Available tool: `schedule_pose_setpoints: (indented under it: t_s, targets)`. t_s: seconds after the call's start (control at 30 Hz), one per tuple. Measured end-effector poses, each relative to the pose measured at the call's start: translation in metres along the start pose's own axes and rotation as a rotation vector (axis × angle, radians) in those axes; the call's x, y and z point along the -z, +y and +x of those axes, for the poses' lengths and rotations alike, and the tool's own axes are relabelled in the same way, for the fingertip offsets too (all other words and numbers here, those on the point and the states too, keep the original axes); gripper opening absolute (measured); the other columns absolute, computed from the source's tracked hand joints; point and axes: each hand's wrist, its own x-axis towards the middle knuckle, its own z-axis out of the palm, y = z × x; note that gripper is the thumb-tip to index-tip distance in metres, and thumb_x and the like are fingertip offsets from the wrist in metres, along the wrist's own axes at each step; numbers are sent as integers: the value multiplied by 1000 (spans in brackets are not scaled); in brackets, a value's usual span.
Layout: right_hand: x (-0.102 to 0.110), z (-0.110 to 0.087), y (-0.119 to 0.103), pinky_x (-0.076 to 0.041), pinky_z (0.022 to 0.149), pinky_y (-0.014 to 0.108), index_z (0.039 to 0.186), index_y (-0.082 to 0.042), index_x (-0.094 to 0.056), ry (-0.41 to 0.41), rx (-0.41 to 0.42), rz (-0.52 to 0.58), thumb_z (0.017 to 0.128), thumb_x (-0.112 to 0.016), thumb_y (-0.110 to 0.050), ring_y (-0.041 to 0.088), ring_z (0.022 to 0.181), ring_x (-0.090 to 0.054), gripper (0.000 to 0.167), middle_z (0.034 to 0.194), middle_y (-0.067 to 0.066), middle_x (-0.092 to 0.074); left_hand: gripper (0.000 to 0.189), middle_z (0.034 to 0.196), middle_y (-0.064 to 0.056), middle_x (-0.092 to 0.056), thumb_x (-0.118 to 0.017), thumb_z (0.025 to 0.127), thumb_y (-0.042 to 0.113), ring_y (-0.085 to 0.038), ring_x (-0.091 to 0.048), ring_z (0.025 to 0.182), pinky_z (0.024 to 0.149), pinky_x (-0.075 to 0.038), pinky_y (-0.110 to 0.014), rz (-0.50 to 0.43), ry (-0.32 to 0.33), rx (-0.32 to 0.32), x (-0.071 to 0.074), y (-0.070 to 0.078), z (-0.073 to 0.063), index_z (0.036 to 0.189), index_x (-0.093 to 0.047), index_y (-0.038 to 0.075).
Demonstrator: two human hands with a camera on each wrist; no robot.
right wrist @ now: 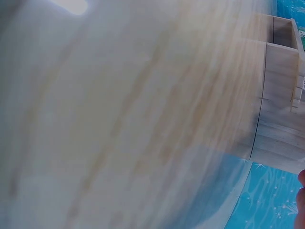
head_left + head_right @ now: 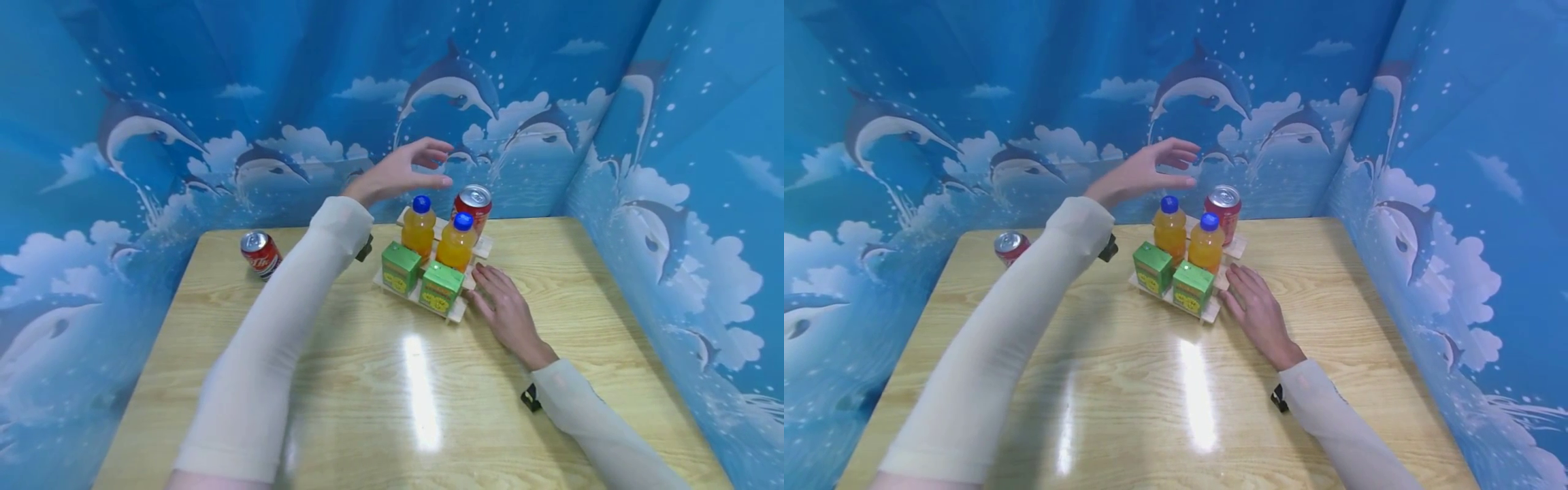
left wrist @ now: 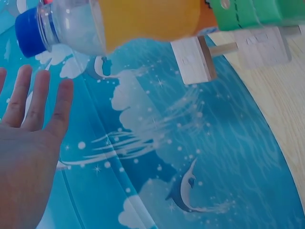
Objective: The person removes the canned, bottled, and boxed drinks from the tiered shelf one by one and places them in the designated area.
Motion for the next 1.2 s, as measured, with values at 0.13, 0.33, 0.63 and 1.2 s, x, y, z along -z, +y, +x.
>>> schedule_pose_setpoints:
  t_s: [0.13,0.33,0.63,1.2]
  targets:
    - [-1,0,-1,-46,121,62,146,4,-64,3,0,-1,100,-78,-13,45,144,-58,50,154,23,-62,75,167,7,-49,-77,97,57,-17,-46,154,125,-44,-57,13,-22,-6,-4,4,2,162,-45,38]
    - [-1,1,-2,-45,122,62,145,4,-64,8,3,7,100,-79,-13,45,144,-58,50,153,23,-63,73,167,5,-49,-76,98,55,-17,-46,153,126,-43,-55,56,-62,-20,-10,9,8,162,-46,36]
    - [0,2,-1,-44,123,61,146,3,-64,0,0,12,101,-78,-15,45,145,-57,50,154,22,-62,73,168,3,-48,-77,99,51,-22,-44,155,125,-46,-52,77,-137,-13,-16,16,16,163,-45,32]
    - [3,-1,0,-46,122,61,145,3,-65,10,21,9,100,-78,-14,44,144,-58,50,153,23,-63,74,172,2,-43,-75,101,52,-19,-42,158,128,-41,-55,140,-249,20,-31,30,21,165,-41,36]
